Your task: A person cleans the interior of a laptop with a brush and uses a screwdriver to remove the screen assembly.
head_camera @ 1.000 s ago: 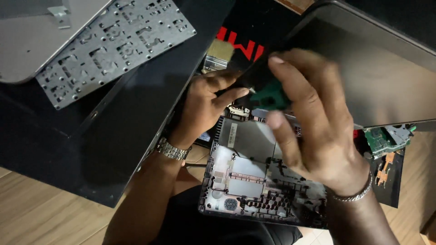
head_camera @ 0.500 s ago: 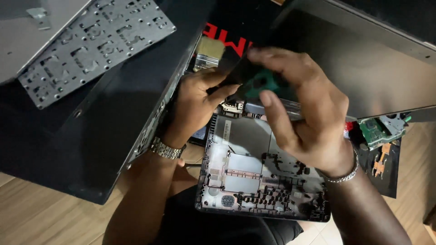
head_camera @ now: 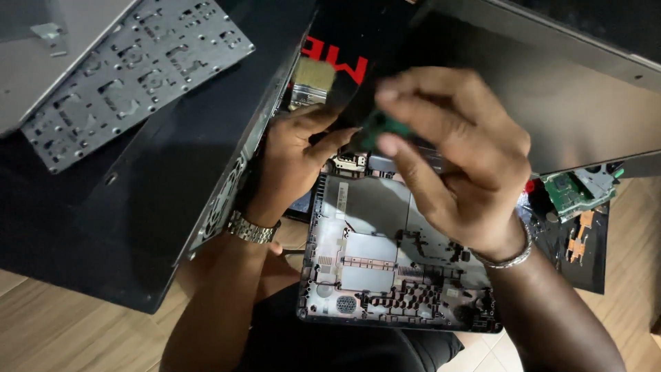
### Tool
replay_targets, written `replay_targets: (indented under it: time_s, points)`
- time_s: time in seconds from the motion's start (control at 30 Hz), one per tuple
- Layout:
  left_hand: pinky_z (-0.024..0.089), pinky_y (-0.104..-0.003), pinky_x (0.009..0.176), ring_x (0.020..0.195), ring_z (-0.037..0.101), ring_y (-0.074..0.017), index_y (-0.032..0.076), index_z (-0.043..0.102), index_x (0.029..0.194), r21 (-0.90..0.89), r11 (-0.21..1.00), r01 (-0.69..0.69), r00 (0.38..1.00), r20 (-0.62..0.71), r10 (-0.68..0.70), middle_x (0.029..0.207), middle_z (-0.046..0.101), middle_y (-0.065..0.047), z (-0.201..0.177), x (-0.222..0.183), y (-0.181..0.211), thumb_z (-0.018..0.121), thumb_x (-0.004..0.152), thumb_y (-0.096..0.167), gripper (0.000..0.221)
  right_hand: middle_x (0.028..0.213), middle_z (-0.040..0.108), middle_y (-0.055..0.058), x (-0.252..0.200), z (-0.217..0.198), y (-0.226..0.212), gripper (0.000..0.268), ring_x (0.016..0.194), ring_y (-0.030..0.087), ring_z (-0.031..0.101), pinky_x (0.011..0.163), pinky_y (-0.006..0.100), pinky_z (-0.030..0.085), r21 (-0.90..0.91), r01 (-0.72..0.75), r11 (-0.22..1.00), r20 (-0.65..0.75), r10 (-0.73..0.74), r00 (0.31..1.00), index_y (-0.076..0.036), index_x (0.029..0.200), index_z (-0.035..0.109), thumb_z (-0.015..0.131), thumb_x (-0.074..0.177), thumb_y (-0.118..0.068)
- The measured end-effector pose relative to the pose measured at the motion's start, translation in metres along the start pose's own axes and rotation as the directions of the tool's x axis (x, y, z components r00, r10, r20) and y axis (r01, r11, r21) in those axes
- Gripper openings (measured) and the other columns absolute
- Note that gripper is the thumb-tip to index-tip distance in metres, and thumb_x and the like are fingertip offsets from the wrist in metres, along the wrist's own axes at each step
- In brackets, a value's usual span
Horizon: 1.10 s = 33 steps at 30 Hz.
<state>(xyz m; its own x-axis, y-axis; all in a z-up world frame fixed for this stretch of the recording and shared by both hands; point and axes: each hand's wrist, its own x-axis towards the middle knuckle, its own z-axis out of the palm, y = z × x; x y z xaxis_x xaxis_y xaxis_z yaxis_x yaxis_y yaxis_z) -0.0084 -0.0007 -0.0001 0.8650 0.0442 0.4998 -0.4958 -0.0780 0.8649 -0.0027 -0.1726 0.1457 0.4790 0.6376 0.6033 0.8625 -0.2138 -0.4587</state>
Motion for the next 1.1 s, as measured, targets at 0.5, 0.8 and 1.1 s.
replay_targets:
  time_s: [0.5,0.8,1.1]
  points:
    - [0.061,-0.029,0.080,0.096,0.074,-0.0203,0.003,0.072,0.117,-0.028,1.000,-0.001,1.000,0.001,0.001,0.112,0.076,-0.012,0.005,0.000,-0.001,0.069,0.100,0.016,0.022,0.127,0.059,0.030,-0.007,-0.005,0.005,0.031,0.111,0.036,0.065,0.091,0.039,0.062,-0.034,0.053,0.998,0.023,-0.053,0.998,0.008,0.131,0.059,0.059,0.108,-0.012]
    - [0.055,-0.029,0.070,0.085,0.072,-0.0187,0.001,0.073,0.115,0.066,0.998,0.004,1.000,0.009,-0.005,0.104,0.077,-0.013,0.008,0.003,0.008,0.067,0.101,0.016,0.022,0.129,0.061,0.033,0.000,-0.021,-0.002,0.035,0.103,0.035,0.066,0.089,0.038,0.057,-0.055,0.040,0.998,0.128,-0.033,0.991,0.013,0.132,0.053,0.066,0.107,-0.008]
    - [0.063,-0.033,0.083,0.100,0.076,-0.0244,0.002,0.067,0.124,0.112,0.993,-0.039,0.999,0.032,0.036,0.116,0.075,-0.015,0.010,0.002,0.004,0.065,0.103,0.016,0.025,0.125,0.050,0.023,-0.005,-0.029,0.000,0.048,0.112,0.034,0.057,0.095,0.041,0.056,-0.124,0.041,0.991,0.189,-0.017,0.982,0.006,0.152,0.045,0.070,0.114,-0.010]
